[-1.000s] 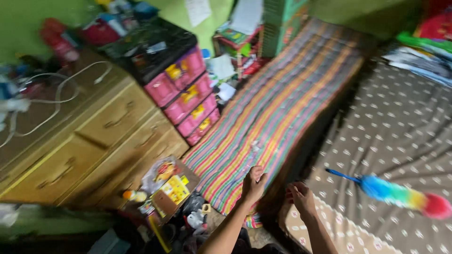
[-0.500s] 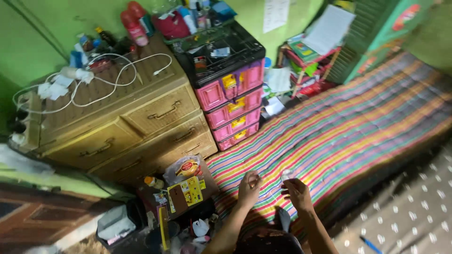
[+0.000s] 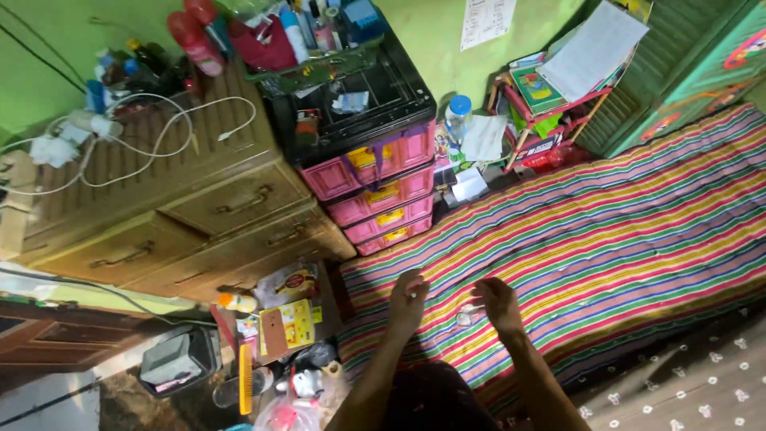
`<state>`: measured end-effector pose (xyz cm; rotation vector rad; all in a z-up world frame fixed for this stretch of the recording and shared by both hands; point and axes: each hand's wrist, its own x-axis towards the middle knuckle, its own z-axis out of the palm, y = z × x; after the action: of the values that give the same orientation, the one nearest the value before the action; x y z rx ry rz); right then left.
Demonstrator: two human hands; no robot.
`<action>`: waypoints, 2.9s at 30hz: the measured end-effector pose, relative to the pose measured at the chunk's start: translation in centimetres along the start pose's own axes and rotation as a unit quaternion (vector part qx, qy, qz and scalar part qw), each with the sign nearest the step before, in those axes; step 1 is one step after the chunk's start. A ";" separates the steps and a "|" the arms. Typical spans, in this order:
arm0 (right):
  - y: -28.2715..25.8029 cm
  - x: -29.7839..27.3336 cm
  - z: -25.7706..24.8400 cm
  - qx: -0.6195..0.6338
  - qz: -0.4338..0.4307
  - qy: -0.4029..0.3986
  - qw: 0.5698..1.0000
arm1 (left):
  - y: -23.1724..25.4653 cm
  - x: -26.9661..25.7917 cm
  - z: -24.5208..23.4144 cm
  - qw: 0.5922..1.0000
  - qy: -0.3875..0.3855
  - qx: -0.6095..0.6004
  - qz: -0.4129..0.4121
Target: The person dusts a bed with a rainbow duster, then walks to a small table and organizes items in a green basket and a red pouch, moving bottles, tubes, and small boxes around.
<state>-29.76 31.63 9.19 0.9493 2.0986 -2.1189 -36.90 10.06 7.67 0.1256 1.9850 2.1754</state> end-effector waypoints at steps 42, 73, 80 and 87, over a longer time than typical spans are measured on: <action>-23.0 17.7 11.9 -0.036 -0.032 -0.184 0.982 | 15.8 23.5 2.2 0.994 0.109 0.010 -0.025; -19.7 42.3 -27.3 0.011 0.036 0.025 0.999 | -3.1 42.4 42.5 0.991 -0.095 -0.084 -0.039; -18.2 48.9 -31.9 0.021 0.046 0.048 0.998 | -2.2 48.2 45.0 0.995 -0.062 -0.038 -0.073; -13.1 55.8 -37.3 -0.082 0.094 0.059 0.990 | -2.3 48.8 46.1 0.999 0.012 0.017 -0.050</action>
<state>-65.70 89.19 0.76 1.2249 2.0996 -1.8127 -75.60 65.03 6.58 0.0046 1.9970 2.0922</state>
